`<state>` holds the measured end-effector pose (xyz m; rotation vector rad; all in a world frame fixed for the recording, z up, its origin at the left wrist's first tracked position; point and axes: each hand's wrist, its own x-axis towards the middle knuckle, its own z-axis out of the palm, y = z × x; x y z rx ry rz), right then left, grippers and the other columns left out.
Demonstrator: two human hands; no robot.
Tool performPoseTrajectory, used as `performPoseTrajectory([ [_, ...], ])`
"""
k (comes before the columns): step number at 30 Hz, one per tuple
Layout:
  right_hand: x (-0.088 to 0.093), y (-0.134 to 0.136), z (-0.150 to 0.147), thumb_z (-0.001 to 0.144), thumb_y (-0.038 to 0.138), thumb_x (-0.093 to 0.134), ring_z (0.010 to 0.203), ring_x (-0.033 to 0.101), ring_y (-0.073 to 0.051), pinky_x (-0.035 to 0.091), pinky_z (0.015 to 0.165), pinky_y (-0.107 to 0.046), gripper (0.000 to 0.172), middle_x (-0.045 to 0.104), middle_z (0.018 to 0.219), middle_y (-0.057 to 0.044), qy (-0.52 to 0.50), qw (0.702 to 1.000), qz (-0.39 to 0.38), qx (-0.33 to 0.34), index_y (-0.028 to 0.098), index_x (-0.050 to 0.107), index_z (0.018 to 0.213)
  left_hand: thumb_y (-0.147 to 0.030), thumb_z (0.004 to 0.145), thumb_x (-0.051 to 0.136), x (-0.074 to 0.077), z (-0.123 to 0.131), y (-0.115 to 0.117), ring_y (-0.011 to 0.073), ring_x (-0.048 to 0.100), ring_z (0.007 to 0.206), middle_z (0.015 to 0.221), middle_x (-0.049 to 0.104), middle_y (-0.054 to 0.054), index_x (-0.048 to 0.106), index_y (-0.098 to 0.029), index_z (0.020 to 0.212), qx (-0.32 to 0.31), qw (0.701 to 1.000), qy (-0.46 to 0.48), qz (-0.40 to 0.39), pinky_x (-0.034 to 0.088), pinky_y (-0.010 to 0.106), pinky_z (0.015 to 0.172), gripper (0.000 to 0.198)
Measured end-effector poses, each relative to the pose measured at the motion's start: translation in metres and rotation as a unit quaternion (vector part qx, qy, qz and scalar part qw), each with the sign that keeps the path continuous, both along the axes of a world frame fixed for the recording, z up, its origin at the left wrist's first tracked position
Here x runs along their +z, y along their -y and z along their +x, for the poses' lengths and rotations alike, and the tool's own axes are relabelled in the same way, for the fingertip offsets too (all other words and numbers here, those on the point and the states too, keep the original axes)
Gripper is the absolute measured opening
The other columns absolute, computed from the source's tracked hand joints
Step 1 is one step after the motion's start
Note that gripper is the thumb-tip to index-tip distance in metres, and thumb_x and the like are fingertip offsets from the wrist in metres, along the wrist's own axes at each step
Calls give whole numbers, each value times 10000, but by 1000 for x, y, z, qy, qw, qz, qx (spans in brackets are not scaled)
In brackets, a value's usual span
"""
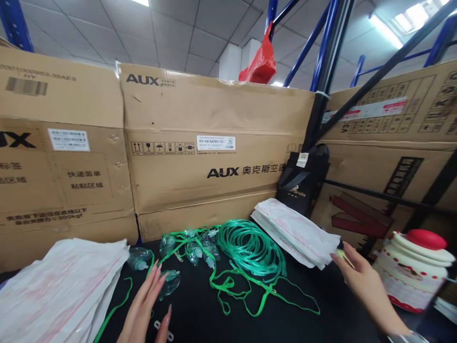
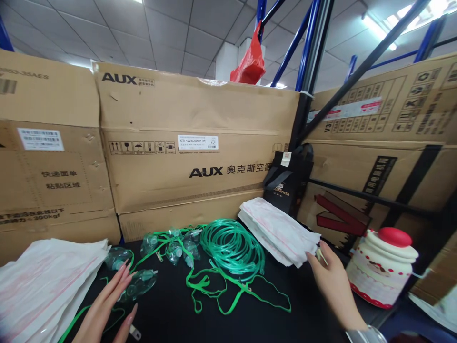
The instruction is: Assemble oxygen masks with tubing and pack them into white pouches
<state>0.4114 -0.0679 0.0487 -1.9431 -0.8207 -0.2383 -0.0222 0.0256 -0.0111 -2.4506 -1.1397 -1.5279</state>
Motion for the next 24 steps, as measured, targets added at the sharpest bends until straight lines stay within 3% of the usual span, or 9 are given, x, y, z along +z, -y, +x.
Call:
performPoseTrajectory([
  [1,-1,5,7,709,295,463,1046,550,-300,444,882,-394,345,604,1092,-167,82,993,-83,-16,118,561,988,-140,853,403,-1,1,1,234,376,1257,1401,358,76,250,-296,1359,-3,1000,1,-2,357,403,1006,551],
  [4,-5,15,23,720,188,405,1047,539,-333,424,892,-431,313,611,1048,-220,203,956,-204,-54,64,596,935,-135,854,401,-2,2,1,228,384,1252,1398,367,78,232,-299,1366,-5,1000,2,-2,364,402,1001,563],
  [10,-23,15,23,745,269,494,761,617,-371,478,624,-459,262,635,839,-224,272,902,-320,-96,77,630,860,-142,830,446,-3,-7,-4,231,365,1263,1420,339,67,215,-291,1374,-21,999,-38,-12,382,375,988,609],
  [16,-26,0,18,814,170,398,714,613,-395,439,533,-425,270,600,733,-249,306,882,-328,-145,36,632,810,-144,830,448,-5,-9,-7,252,392,1244,1404,362,108,164,-293,1385,-6,998,-65,11,425,403,951,640],
  [20,-12,-10,22,818,73,316,770,601,-396,423,528,-403,331,572,773,-281,317,890,-298,-140,38,641,772,-179,824,460,9,-13,-8,269,417,1221,1401,356,173,77,-224,1404,20,990,-139,20,463,398,907,696],
  [22,-6,-13,22,830,73,293,761,599,-402,413,511,-409,366,563,754,-302,306,901,-278,-128,31,648,750,-231,810,486,17,-31,-11,273,466,1181,1369,414,165,138,-221,1398,40,985,-170,8,486,390,875,683],
  [24,-3,-11,18,849,82,291,749,601,-393,415,505,-421,376,563,740,-310,290,918,-253,-94,18,647,745,-319,761,550,19,-65,-12,283,518,1132,1279,539,101,373,-284,1307,66,984,-164,-26,492,400,864,575],
])
